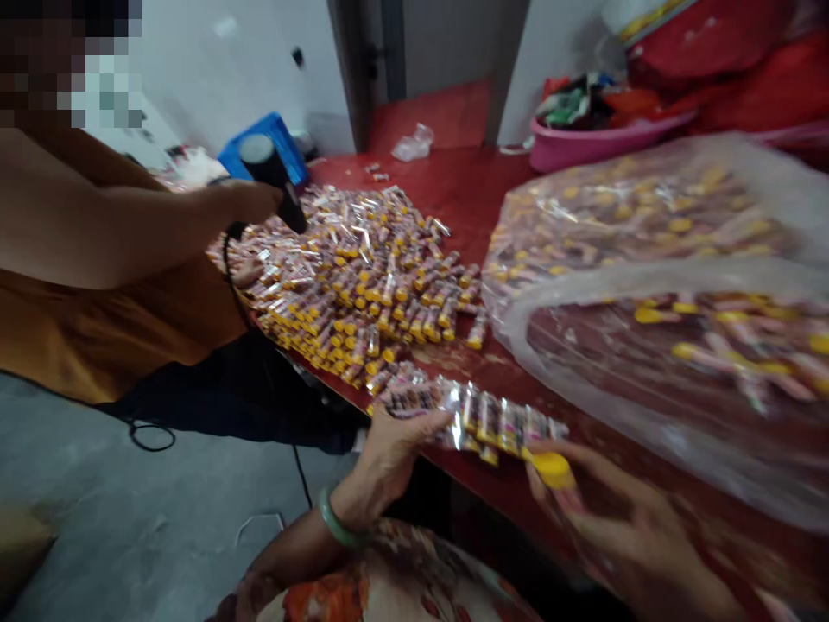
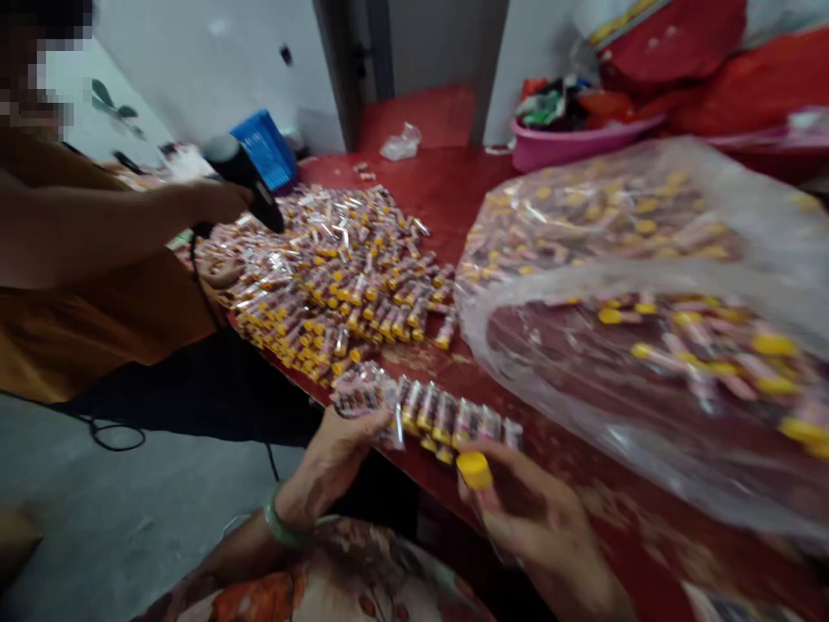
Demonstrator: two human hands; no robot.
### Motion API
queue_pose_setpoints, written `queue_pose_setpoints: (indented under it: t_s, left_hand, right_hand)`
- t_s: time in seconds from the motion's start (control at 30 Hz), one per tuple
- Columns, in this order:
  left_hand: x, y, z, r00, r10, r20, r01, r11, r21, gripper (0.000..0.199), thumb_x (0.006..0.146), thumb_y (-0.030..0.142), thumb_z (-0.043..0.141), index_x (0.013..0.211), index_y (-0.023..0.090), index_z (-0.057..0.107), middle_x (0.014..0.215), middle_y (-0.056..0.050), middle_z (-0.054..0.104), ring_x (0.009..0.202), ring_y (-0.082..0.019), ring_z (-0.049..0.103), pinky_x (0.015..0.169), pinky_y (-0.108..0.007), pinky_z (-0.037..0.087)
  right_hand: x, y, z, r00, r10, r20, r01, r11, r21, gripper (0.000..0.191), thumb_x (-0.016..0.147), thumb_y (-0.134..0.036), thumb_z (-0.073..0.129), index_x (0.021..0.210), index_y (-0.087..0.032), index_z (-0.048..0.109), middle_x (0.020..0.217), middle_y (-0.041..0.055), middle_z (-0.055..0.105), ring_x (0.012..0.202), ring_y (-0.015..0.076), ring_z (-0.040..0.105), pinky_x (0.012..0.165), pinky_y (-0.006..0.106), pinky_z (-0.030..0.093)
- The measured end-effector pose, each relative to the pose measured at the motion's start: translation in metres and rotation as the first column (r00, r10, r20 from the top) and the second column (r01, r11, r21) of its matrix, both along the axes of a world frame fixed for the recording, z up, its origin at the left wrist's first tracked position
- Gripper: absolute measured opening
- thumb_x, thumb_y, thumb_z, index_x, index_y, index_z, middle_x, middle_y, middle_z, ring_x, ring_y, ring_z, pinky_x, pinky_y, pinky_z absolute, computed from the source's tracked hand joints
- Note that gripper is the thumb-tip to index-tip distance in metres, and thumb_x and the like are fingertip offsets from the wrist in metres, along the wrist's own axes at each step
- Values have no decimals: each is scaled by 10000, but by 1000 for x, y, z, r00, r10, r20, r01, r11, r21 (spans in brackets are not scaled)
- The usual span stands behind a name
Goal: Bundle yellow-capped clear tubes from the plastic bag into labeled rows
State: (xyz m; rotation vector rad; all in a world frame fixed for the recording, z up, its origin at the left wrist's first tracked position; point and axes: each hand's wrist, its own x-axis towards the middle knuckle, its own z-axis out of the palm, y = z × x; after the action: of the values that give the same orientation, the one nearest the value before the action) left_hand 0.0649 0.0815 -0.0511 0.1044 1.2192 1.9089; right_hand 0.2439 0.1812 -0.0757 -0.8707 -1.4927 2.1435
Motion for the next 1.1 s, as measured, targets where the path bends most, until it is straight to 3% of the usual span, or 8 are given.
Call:
queue_pose_setpoints:
  t_s: [0.1,0.17,0.3,0.47,0.6,0.77,0.93,1.1]
  left_hand:
    - [-2,1,0,1000,16,10,-16,999,-46,363,564,161,868,886,134,703,816,-19,723,715,-142,667,702,-258,543]
    - [-2,2,-4,1000,-10,19,11,998,-54,337,582,154,858,879,134,700,789,-14,718,708,-139,668,683,-247,543]
    - [6,2,-9,996,-81,41,82,996,-32,323,577,167,860,855,118,704,822,-36,725,699,-141,664,686,-255,538]
    - [13,0,-14,984,-152,98,153,988,-3,379,566,193,867,901,100,715,818,-58,723,700,-147,659,707,-268,531]
    - [10,-4,-13,984,-157,90,159,987,-15,417,596,231,852,973,119,713,888,-74,727,701,-159,662,664,-283,541]
    - [5,-10,-11,984,-153,89,158,986,-49,408,528,186,880,892,110,711,835,-66,729,678,-162,663,675,-289,544]
    - [2,-9,-16,998,-69,7,69,996,-50,350,576,146,856,893,135,707,932,-57,741,821,-185,691,790,-311,547]
    - [7,-6,-18,994,-75,74,79,996,-50,440,528,136,877,937,153,713,876,-38,752,758,-172,702,761,-294,560]
  right_hand:
    - [-17,-10,12,989,-69,-128,42,979,-198,284,657,-331,702,936,-287,672,746,27,591,606,170,524,542,306,438]
    - [-31,-16,14,980,-107,-168,64,968,-244,282,646,-310,699,921,-261,669,792,31,598,588,140,504,507,267,415]
    - [-52,-25,9,966,-218,-142,188,962,-197,341,606,-284,780,918,-244,648,841,5,604,516,70,430,435,202,341]
    - [-64,-25,1,950,-310,-45,304,947,-107,443,547,-312,860,921,-198,653,675,-18,593,485,68,456,434,182,379]
    - [-67,-23,0,955,-296,-32,291,950,-111,476,502,-315,877,905,-192,656,746,10,643,563,116,557,515,226,488]
    - [-62,-24,4,973,-228,-33,228,974,-8,396,602,-313,830,941,-193,663,723,3,623,593,119,547,496,209,443]
    - [-41,-21,5,967,-157,-200,158,987,-14,355,776,-328,674,1110,-209,675,758,9,619,680,125,562,651,252,471]
    - [-17,-28,-3,980,-128,-152,124,992,-32,356,773,-305,701,1122,-237,683,886,24,675,781,153,621,727,269,499]
